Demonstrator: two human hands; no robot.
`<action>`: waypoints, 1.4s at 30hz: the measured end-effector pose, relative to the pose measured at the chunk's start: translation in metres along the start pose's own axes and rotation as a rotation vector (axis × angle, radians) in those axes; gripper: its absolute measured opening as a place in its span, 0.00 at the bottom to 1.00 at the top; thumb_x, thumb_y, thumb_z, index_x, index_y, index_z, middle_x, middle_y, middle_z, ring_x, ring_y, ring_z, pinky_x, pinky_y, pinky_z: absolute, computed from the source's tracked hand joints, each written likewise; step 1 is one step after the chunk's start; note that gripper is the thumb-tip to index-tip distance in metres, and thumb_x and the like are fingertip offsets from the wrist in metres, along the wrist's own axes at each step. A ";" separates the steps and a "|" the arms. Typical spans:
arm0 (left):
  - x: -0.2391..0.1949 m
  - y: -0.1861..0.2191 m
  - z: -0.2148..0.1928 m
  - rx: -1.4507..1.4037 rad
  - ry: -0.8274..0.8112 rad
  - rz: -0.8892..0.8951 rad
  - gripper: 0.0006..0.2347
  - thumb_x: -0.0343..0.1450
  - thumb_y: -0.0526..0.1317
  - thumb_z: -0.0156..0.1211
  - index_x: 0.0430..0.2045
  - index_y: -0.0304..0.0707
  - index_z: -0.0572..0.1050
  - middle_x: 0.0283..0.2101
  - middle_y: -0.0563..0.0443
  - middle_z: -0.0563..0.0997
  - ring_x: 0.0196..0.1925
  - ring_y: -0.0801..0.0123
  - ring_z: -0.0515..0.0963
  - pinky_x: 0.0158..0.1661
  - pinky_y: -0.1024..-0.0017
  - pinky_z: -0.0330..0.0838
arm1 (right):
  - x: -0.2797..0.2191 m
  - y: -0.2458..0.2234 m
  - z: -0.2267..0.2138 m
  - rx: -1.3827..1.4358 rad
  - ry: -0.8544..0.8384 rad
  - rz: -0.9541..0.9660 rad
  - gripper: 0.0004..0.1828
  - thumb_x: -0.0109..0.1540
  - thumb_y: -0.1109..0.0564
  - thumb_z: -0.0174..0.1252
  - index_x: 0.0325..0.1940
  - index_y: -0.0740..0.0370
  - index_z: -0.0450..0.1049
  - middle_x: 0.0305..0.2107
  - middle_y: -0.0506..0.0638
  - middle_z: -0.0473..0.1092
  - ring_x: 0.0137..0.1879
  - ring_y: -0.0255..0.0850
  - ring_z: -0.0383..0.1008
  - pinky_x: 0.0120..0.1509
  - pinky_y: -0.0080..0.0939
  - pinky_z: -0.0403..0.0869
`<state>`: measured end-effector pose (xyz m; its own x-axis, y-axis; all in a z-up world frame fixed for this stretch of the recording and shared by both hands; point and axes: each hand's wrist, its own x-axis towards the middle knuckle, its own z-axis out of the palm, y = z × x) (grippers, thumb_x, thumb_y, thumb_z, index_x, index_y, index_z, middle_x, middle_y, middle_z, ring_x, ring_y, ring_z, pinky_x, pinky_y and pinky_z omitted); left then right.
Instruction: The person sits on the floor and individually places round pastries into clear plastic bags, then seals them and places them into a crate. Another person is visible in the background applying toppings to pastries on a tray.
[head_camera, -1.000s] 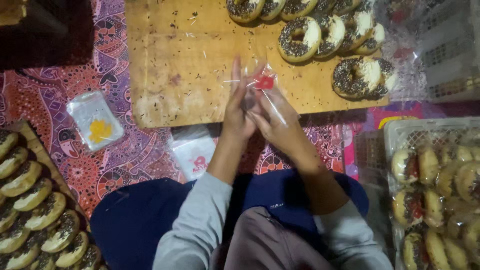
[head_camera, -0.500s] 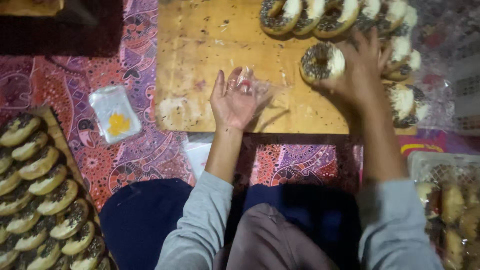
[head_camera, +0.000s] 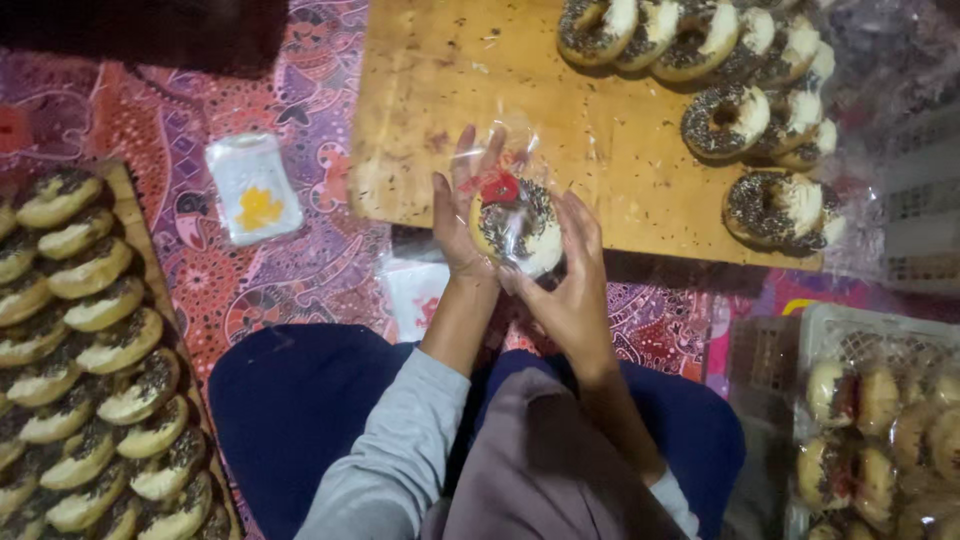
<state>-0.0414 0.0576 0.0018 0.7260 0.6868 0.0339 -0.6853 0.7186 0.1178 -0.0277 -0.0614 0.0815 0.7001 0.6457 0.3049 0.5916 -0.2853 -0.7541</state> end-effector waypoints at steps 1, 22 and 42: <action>-0.008 0.002 -0.003 0.048 -0.008 0.000 0.27 0.79 0.55 0.47 0.69 0.37 0.59 0.67 0.35 0.70 0.65 0.52 0.73 0.63 0.54 0.69 | -0.003 -0.004 0.003 -0.002 0.027 0.004 0.49 0.50 0.56 0.77 0.72 0.65 0.63 0.70 0.67 0.58 0.77 0.60 0.58 0.78 0.56 0.62; -0.075 0.041 -0.001 0.000 0.307 -0.185 0.16 0.74 0.43 0.61 0.54 0.34 0.74 0.50 0.45 0.81 0.52 0.61 0.82 0.53 0.59 0.77 | -0.044 -0.045 0.027 0.260 0.044 -0.027 0.46 0.53 0.55 0.73 0.73 0.63 0.63 0.74 0.64 0.53 0.79 0.55 0.56 0.81 0.51 0.61; -0.111 0.054 0.006 0.146 0.270 0.027 0.19 0.78 0.43 0.53 0.61 0.32 0.68 0.57 0.43 0.78 0.59 0.60 0.78 0.60 0.61 0.72 | -0.049 -0.031 0.061 0.329 0.237 0.101 0.12 0.60 0.66 0.67 0.48 0.65 0.82 0.67 0.57 0.67 0.75 0.49 0.67 0.74 0.45 0.73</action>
<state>-0.1586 0.0201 0.0100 0.6529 0.7236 -0.2239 -0.6747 0.6899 0.2623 -0.1052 -0.0409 0.0546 0.8435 0.4342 0.3161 0.3825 -0.0724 -0.9211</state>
